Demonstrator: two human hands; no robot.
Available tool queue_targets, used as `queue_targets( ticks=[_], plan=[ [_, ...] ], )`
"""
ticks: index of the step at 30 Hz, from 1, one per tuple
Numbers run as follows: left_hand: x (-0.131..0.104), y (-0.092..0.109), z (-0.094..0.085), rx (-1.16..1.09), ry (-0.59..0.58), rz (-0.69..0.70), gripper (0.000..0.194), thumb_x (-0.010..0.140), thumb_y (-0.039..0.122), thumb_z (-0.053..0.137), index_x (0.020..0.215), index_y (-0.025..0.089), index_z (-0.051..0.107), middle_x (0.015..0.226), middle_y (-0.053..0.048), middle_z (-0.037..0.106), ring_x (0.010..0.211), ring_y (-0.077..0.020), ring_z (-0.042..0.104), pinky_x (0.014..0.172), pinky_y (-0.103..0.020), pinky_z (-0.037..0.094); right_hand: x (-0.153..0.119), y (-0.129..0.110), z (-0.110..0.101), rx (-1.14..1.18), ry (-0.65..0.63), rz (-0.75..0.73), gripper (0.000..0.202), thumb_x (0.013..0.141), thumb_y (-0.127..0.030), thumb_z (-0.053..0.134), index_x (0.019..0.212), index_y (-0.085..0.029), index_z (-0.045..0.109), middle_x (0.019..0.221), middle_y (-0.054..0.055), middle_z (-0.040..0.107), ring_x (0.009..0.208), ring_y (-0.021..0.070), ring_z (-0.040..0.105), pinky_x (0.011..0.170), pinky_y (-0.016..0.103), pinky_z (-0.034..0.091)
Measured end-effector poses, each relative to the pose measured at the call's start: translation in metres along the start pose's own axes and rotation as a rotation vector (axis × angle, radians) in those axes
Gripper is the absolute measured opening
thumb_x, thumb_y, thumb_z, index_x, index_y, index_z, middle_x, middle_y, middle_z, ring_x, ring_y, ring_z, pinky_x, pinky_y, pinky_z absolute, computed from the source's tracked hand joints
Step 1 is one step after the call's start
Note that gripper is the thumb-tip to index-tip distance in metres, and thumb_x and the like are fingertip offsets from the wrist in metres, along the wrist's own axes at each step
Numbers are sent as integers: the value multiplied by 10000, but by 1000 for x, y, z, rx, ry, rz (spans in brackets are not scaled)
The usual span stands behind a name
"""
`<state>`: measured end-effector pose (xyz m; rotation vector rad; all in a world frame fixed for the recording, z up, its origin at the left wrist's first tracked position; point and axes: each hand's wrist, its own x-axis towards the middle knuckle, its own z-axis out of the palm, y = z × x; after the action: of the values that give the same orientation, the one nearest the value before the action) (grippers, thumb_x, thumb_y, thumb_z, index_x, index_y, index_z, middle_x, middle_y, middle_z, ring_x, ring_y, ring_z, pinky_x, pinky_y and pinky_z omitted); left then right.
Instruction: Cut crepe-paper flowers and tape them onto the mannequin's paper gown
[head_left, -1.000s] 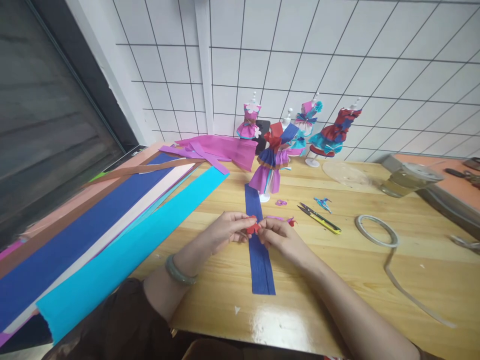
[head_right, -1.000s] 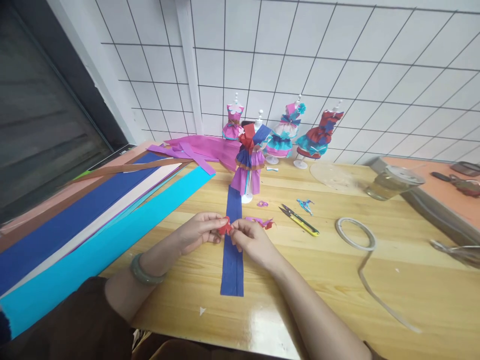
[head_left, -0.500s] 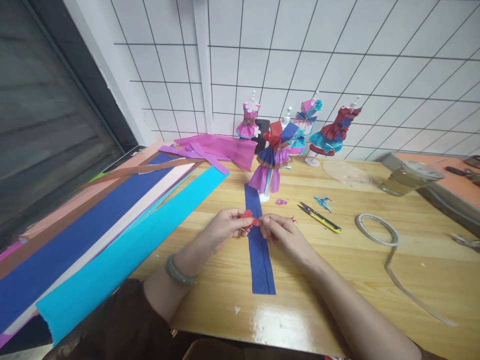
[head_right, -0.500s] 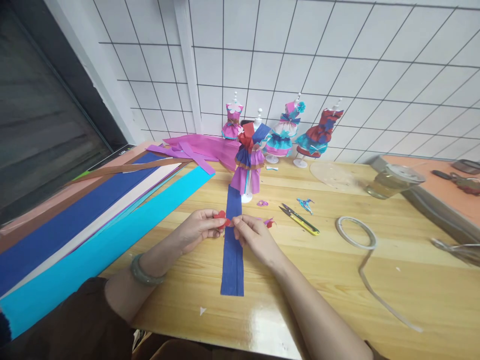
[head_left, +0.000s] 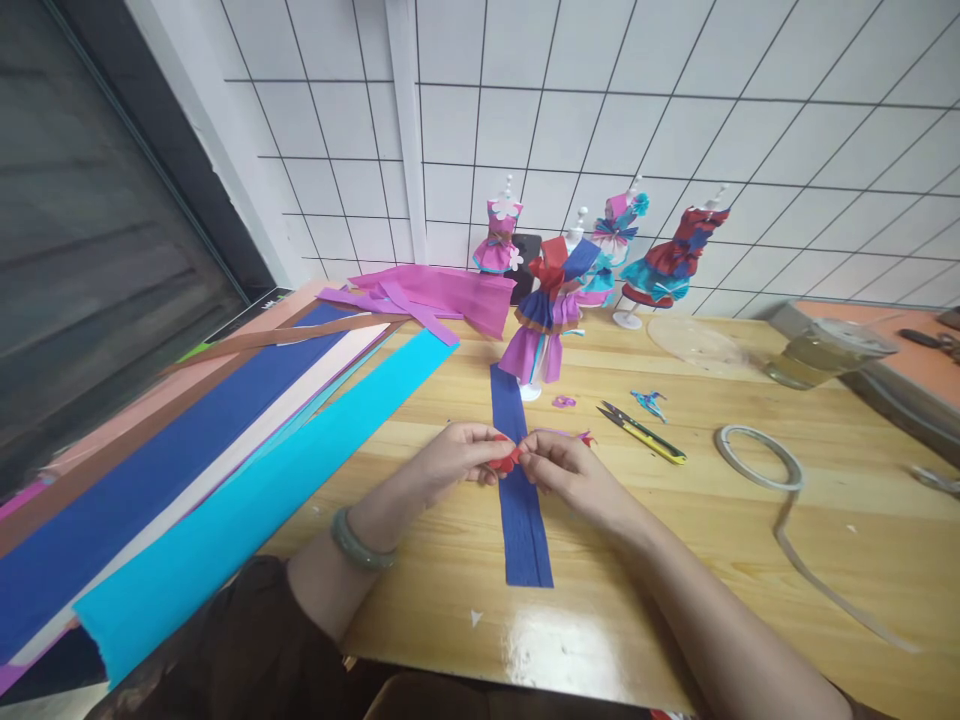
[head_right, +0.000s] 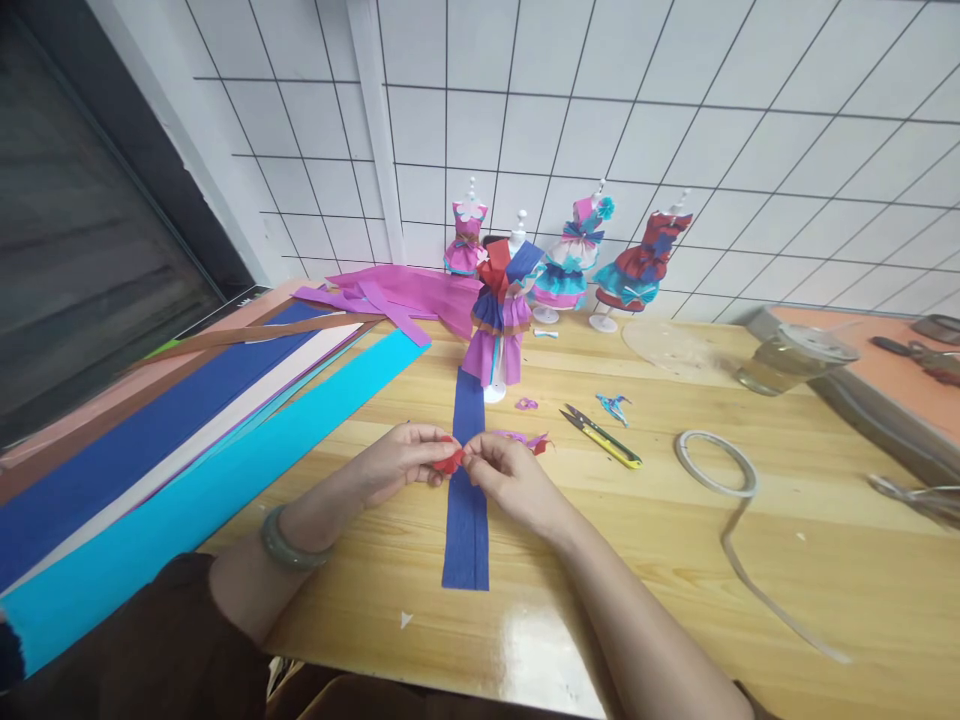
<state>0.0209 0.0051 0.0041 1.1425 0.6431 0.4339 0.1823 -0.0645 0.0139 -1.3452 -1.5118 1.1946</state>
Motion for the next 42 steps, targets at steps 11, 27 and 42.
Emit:
queue_targets(
  ticks=[11,27,42],
  plan=[
    [-1,2,0,91,69,65,238,661,342,646,714,116,598,686,-42,586,586,-87,506,561,-228,355,3,0,-21,-297,361,18,314,861,-413,347,758,-165,510,571,-10,472,516,122,453,505,237,356],
    [0,4,0,36,130,104,231,647,322,670,703,102,626,627,-33,596,562,-83,497,557,-223,350,-8,40,-95,-1324,512,616,241,708,-104,431,845,-143,626,843,178,634,771,294,609,579,344,419],
    [2,2,-4,13,126,73,293,627,363,686,763,106,644,708,-61,619,584,-92,529,597,-236,384,0,-10,-43,-409,497,75,357,832,-470,368,828,-166,556,555,7,496,481,138,454,465,249,329]
  ],
)
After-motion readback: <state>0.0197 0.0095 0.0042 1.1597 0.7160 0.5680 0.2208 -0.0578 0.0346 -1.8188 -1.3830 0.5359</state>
